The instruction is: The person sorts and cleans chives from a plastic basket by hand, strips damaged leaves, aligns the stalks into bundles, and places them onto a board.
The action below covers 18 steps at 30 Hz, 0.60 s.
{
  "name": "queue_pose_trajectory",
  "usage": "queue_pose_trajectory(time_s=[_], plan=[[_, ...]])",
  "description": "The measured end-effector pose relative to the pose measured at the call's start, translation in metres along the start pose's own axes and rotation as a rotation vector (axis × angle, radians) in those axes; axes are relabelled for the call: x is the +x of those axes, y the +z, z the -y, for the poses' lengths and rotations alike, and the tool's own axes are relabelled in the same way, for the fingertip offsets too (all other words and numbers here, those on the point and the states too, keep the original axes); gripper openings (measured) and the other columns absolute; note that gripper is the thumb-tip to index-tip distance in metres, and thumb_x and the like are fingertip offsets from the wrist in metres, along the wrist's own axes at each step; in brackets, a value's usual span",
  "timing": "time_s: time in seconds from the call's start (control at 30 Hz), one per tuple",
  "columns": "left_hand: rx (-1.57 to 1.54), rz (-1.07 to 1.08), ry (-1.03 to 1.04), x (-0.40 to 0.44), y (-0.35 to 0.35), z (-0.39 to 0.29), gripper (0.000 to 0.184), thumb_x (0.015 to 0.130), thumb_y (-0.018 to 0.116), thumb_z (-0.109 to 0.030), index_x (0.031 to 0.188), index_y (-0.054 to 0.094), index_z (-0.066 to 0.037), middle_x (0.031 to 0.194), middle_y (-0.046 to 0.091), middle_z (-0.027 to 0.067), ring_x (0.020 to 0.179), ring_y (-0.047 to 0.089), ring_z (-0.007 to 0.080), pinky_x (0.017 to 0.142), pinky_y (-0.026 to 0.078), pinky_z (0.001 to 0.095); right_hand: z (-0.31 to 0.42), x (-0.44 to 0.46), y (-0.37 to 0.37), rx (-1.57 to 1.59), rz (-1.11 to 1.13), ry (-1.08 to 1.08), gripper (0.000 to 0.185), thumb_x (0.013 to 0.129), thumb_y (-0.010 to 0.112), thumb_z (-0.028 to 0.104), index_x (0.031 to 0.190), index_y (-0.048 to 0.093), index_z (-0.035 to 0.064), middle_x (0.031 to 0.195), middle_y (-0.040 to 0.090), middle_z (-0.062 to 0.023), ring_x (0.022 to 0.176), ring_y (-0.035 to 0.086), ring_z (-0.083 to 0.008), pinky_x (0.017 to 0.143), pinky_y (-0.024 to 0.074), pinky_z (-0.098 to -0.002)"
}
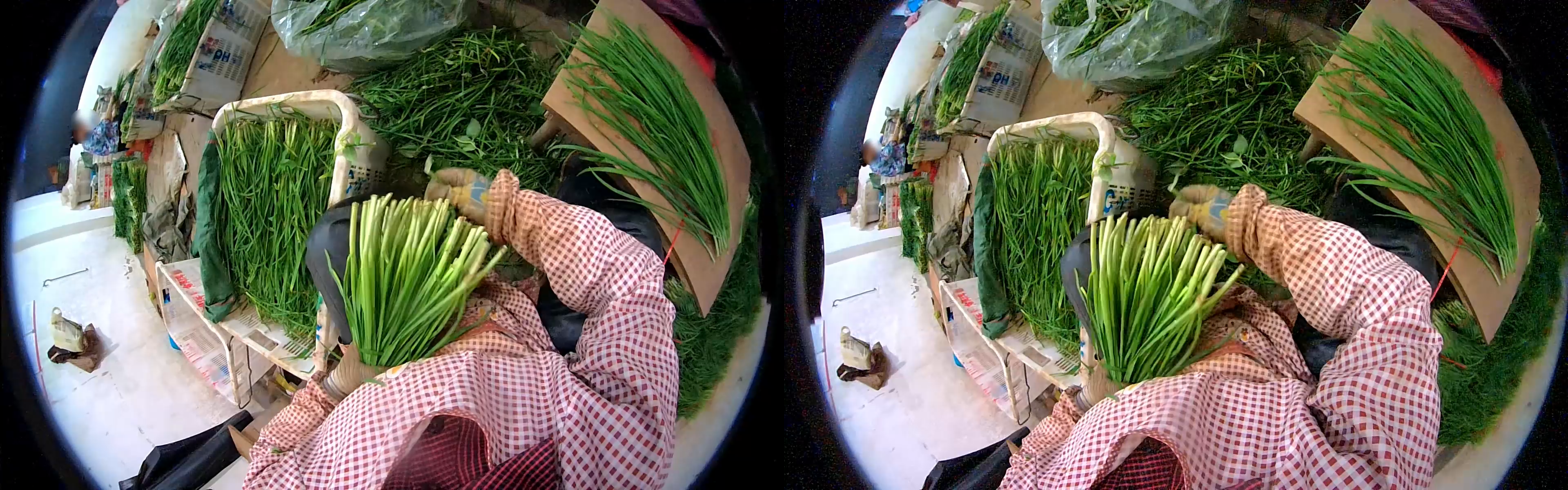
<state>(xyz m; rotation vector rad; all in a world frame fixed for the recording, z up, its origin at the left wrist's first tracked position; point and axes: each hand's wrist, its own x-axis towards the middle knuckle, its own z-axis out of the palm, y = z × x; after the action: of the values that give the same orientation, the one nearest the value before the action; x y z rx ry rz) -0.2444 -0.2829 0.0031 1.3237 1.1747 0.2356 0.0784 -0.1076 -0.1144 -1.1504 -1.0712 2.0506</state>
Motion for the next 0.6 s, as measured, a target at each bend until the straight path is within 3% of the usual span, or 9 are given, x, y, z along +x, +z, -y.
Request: queue_pose_trajectory(time_s=[0.07, 0.13, 0.17, 0.3, 0.37, 0.4, 0.47, 0.57, 0.6], plan=[[0.036, -0.023, 0.010, -0.003, 0.002, -0.001, 0.066, 0.074, 0.077, -0.024, 0.128, 0.045, -0.001, 0.122, 0.057, 0.0116, 0.108, 0.057, 0.0249, 0.093, 0.047, 0.0355, 0.022, -0.005, 0.002, -0.070, 0.001, -0.007, 0.029, 0.094, 0.054, 0.021, 0.107, 0.056, -0.0038, 0.102, 0.062, -0.0169, 0.093, 0.062, -0.0186, 0.072, 0.0534, -0.0355], [0.074, -0.052, 0.026, -0.006, 0.004, -0.001, 0.068, 0.073, 0.078, -0.025, 0.127, 0.045, -0.001, 0.122, 0.057, 0.0116, 0.108, 0.057, 0.0249, 0.093, 0.046, 0.0355, 0.030, -0.004, -0.003, -0.852, -0.266, -0.021, 0.027, 0.095, 0.049, 0.016, 0.115, 0.055, -0.0018, 0.103, 0.062, -0.0147, 0.090, 0.063, -0.0230, 0.077, 0.0522, -0.0304], [0.096, -0.065, 0.036, -0.008, 0.004, -0.001, 0.068, 0.073, 0.079, -0.025, 0.127, 0.045, -0.001, 0.122, 0.057, 0.0115, 0.108, 0.057, 0.0249, 0.093, 0.046, 0.0354, 0.035, -0.006, -0.011, -0.832, -0.328, 0.097, 0.028, 0.095, 0.049, 0.017, 0.118, 0.055, 0.0024, 0.106, 0.062, -0.0127, 0.097, 0.060, -0.0237, 0.084, 0.0487, -0.0335], [0.240, -0.141, 0.082, -0.020, 0.005, -0.002, 0.071, 0.071, 0.081, -0.028, 0.126, 0.046, -0.001, 0.122, 0.058, 0.0115, 0.107, 0.057, 0.0250, 0.093, 0.046, 0.0353, -0.080, 0.053, -0.188, -0.977, -0.763, 0.232, 0.029, 0.093, 0.051, 0.014, 0.115, 0.053, -0.0062, 0.100, 0.061, -0.0150, 0.078, 0.057, -0.0180, 0.062, 0.0493, -0.0266], [0.305, -0.169, 0.109, -0.020, 0.006, -0.001, 0.073, 0.070, 0.082, -0.029, 0.126, 0.046, -0.001, 0.122, 0.058, 0.0115, 0.107, 0.057, 0.0250, 0.093, 0.046, 0.0352, -0.040, 0.026, -0.131, -0.773, -0.599, -0.097, 0.038, 0.092, 0.056, 0.031, 0.110, 0.061, -0.0022, 0.100, 0.064, -0.0115, 0.091, 0.060, -0.0203, 0.074, 0.0492, -0.0331], [0.307, -0.176, 0.118, -0.018, 0.007, -0.001, 0.073, 0.069, 0.083, -0.029, 0.126, 0.046, -0.001, 0.122, 0.058, 0.0115, 0.107, 0.057, 0.0250, 0.092, 0.046, 0.0351, -0.018, 0.014, -0.102, -0.418, -0.330, -0.183, 0.039, 0.089, 0.060, 0.029, 0.112, 0.059, -0.0026, 0.100, 0.064, -0.0119, 0.091, 0.061, -0.0226, 0.076, 0.0509, -0.0334], [0.127, -0.126, 0.062, -0.010, 0.012, -0.001, 0.074, 0.069, 0.083, -0.030, 0.126, 0.045, 0.000, 0.121, 0.058, 0.0123, 0.109, 0.056, 0.0253, 0.094, 0.045, 0.0354, 0.057, -0.033, -0.031, -0.301, 0.026, -0.186, 0.047, 0.083, 0.067, 0.034, 0.113, 0.059, -0.0019, 0.102, 0.062, -0.0132, 0.092, 0.063, -0.0257, 0.081, 0.0513, -0.0351], [0.216, -0.136, 0.024, -0.009, 0.015, 0.011, 0.079, 0.071, 0.081, -0.031, 0.131, 0.040, 0.000, 0.125, 0.056, 0.0126, 0.114, 0.053, 0.0252, 0.097, 0.044, 0.0368, 0.106, -0.074, 0.034, -0.786, 0.040, -0.204, 0.063, 0.073, 0.073, 0.051, 0.109, 0.062, 0.0003, 0.102, 0.060, -0.0156, 0.094, 0.061, -0.0289, 0.085, 0.0483, -0.0396], [-0.366, -0.120, -0.059, -0.007, 0.023, 0.040, 0.081, 0.074, 0.079, -0.031, 0.134, 0.033, 0.000, 0.127, 0.054, 0.0127, 0.117, 0.052, 0.0251, 0.099, 0.043, 0.0389, 0.106, -0.075, 0.037, -1.048, -0.006, -0.247, 0.064, 0.071, 0.071, 0.055, 0.104, 0.063, 0.0014, 0.103, 0.057, -0.0180, 0.098, 0.058, -0.0317, 0.085, 0.0460, -0.0417]])
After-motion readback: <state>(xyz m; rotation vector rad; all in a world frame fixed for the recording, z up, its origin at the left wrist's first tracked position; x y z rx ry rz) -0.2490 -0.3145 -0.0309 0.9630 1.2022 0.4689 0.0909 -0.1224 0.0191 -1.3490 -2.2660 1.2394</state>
